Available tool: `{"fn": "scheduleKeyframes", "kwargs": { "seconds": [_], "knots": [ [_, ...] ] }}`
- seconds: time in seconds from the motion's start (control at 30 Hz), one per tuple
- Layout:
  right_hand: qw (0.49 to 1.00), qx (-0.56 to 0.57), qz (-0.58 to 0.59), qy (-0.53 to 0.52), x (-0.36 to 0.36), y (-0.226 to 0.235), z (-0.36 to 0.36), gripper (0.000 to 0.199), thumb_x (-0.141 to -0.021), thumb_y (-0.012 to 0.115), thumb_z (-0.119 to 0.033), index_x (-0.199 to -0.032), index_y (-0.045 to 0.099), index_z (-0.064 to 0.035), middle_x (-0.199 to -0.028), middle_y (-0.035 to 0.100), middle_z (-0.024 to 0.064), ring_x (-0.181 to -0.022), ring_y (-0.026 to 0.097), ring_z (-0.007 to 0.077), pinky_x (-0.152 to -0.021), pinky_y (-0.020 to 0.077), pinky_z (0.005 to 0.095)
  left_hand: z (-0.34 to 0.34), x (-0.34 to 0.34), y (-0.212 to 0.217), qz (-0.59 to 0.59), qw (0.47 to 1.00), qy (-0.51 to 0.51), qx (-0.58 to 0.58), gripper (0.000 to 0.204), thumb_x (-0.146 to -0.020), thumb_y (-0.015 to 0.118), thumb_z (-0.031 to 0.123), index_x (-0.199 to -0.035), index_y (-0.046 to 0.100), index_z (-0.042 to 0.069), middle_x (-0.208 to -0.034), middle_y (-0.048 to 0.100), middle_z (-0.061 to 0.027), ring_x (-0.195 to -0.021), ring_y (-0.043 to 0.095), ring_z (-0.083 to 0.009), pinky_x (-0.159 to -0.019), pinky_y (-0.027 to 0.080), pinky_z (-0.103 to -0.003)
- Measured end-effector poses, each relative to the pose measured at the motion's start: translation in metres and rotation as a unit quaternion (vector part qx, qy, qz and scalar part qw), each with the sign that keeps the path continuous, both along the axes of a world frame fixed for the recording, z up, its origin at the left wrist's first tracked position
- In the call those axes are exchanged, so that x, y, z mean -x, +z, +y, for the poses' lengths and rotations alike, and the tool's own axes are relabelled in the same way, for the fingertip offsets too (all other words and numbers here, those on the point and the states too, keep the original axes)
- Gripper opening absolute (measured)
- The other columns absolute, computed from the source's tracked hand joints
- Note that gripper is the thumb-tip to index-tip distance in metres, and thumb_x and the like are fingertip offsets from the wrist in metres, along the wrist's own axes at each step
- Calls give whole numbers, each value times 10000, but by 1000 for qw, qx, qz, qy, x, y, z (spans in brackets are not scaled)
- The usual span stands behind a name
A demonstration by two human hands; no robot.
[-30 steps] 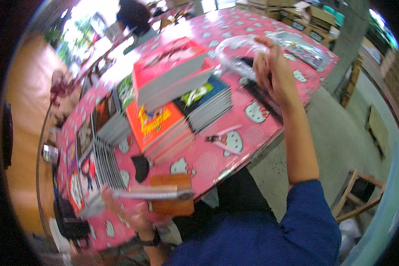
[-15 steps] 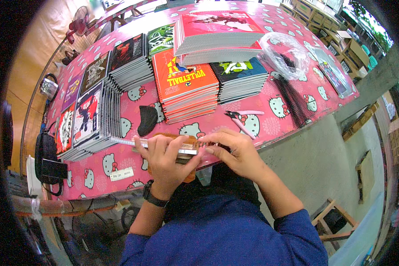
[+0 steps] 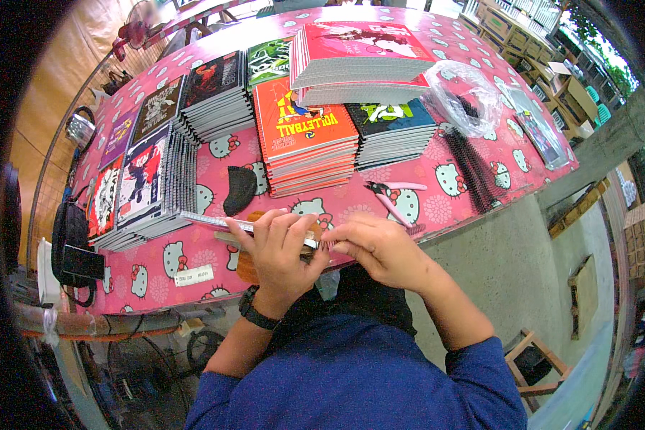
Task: The person uses pink wire cutters to trim the excess ends of spiral wire bindings on several books. They pick up the books one at a time from a stack, clip the wire, and place the finished books into organized piles on a table covered with a pink cloth.
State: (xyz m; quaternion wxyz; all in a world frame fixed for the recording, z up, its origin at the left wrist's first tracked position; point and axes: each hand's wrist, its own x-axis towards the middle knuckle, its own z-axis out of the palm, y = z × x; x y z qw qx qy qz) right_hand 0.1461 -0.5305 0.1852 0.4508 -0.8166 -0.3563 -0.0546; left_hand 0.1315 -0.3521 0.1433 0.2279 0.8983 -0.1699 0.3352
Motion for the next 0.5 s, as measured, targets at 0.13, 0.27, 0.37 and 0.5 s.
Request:
{"fn": "scheduleKeyframes", "kwargs": {
  "seconds": [0.13, 0.27, 0.37, 0.5],
  "knots": [
    [986, 49, 159, -26, 2, 15, 6, 279, -826, 580, -73, -1103, 563, -62, -779, 579, 78, -655, 585, 177, -599, 469, 297, 7, 6, 19, 43, 999, -32, 9, 307, -704, 645, 333, -944, 593, 148, -870, 537, -4, -972, 516, -177, -1012, 4, -638],
    [955, 69, 288, 23, -6, 28, 5, 343, -861, 547, -105, -1199, 501, -70, -718, 595, 62, -645, 583, 118, -597, 475, 275, 26, 5, 8, 20, 989, -144, 7, 229, -763, 617, 298, -929, 583, 144, -836, 543, 14, -898, 543, -147, -1019, 48, -617],
    [984, 126, 97, 76, -56, 35, 23, 341, -841, 562, -85, -1177, 514, -58, -838, 630, 94, -704, 613, 163, -623, 489, 290, 21, 0, 5, 23, 991, -131, 15, 146, -724, 647, 263, -831, 603, 174, -801, 573, 38, -817, 555, -148, -1020, 127, -540],
    [975, 158, -95, 128, -117, 23, 125, 439, -773, 613, -123, -1182, 481, -33, -1118, 547, 173, -1011, 558, 284, -794, 487, 397, 22, -1, 5, 18, 985, -172, 6, 157, -717, 651, 256, -845, 606, 176, -810, 577, 35, -825, 552, -143, -1013, 134, -519]
  ]
}}
